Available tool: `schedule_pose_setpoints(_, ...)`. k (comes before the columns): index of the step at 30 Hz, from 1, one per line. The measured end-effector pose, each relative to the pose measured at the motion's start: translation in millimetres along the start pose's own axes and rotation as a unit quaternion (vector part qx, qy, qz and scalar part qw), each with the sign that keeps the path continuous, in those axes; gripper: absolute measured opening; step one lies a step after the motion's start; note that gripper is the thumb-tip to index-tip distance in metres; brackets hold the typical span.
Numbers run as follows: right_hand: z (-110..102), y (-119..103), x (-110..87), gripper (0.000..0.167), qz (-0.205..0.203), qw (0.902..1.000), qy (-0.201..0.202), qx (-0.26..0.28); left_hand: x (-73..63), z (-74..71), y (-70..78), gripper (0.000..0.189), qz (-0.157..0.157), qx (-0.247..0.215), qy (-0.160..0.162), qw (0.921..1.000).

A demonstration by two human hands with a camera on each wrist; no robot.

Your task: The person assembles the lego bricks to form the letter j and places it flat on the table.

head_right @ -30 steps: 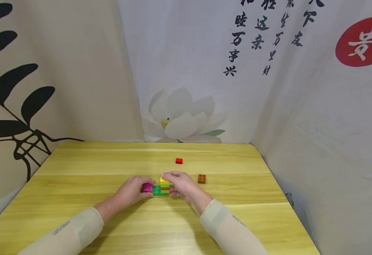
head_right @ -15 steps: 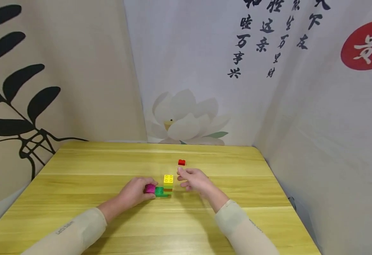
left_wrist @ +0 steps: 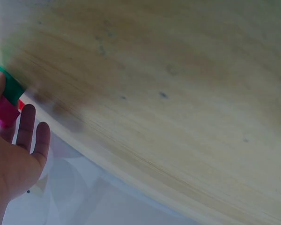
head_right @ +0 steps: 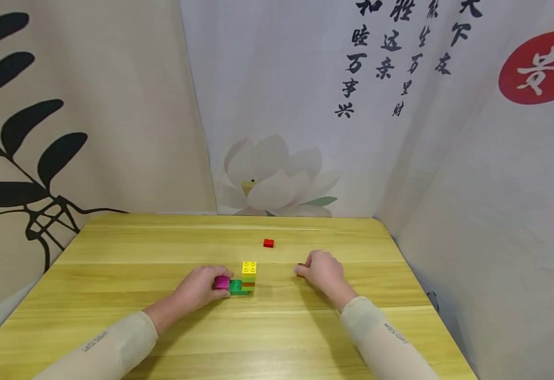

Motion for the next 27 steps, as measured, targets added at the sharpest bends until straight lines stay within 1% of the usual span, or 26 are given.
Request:
schedule_pose_setpoints(4,7,-10,1.5,0.035,0.0,0.9989,0.01,-0.046,0.3,0.0,-0.3,0.036,0.007,0.001,0.002,1.0)
schedule_pose_setpoints(7,8,-22,2.0,0.026,-0.01,0.9972,0.02,-0.072,0.3,0.6,-0.5,0.037,0.01,0.0,0.001,0.9999)
schedule_pose_setpoints(9,7,-34,1.7,0.02,-0.034,0.9977,0.022,-0.055,-0.2,0.9,-0.6,0.037,0.013,0.0,0.001,0.9999)
schedule_pose_setpoints(11,2,-51,-1.1,0.015,-0.067,0.9976,0.017,0.001,-1.0,0.9,-0.6,0.037,0.016,0.001,0.003,0.9999)
schedule_pose_setpoints(12,-2,-61,-2.9,0.015,-0.087,0.9956,0.015,0.033,-1.5,0.9,-0.5,0.037,0.017,0.001,0.003,0.9998)
schedule_pose_setpoints(13,-7,-71,-5.3,0.016,-0.108,0.9918,0.01,0.067,-1.8,0.9,-0.3,0.036,0.019,0.002,0.004,0.9998)
schedule_pose_setpoints(15,-19,-91,-11.4,0.016,-0.149,0.9801,0.001,0.131,-2.0,1.4,-0.2,0.036,0.022,0.004,0.005,0.9997)
schedule_pose_setpoints(16,-26,-101,-15.1,0.016,-0.173,0.9735,-0.003,0.15,-2.0,1.4,0.2,0.036,0.024,0.005,0.005,0.9997)
schedule_pose_setpoints(17,-32,-111,-19.1,0.015,-0.197,0.9677,-0.003,0.158,-1.9,1.4,0.2,0.036,0.025,0.006,0.005,0.9997)
schedule_pose_setpoints(20,-44,-138,-31.0,0.015,-0.268,0.9529,-0.008,0.142,-1.0,0.7,0.6,0.036,0.028,0.005,0.005,0.9996)
schedule_pose_setpoints(22,-46,-150,-37.0,0.015,-0.302,0.9466,-0.007,0.111,-0.4,0.1,0.6,0.035,0.028,0.005,0.005,0.9996)
schedule_pose_setpoints(24,-44,-155,-40.1,0.018,-0.319,0.9437,-0.008,0.087,-0.5,0.1,0.6,0.036,0.03,0.005,0.003,0.9995)
schedule_pose_setpoints(26,-42,-156,-41.3,0.024,-0.322,0.9427,-0.012,0.086,-0.9,0.5,0.6,0.036,0.034,0.009,0.003,0.9994)
schedule_pose_setpoints(27,-40,-155,-41.1,0.028,-0.317,0.9436,-0.016,0.094,-1.3,0.8,0.4,0.036,0.034,0.009,0.002,0.9994)
Point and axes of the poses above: each hand's wrist, its own x-axis towards the middle knuckle, its own z-axis out of the palm, y = z × x, the point moved 10 cm from there along x, towards the middle knuckle, and after that the axes turned 9 degrees about -x, right-handed, at the moved point
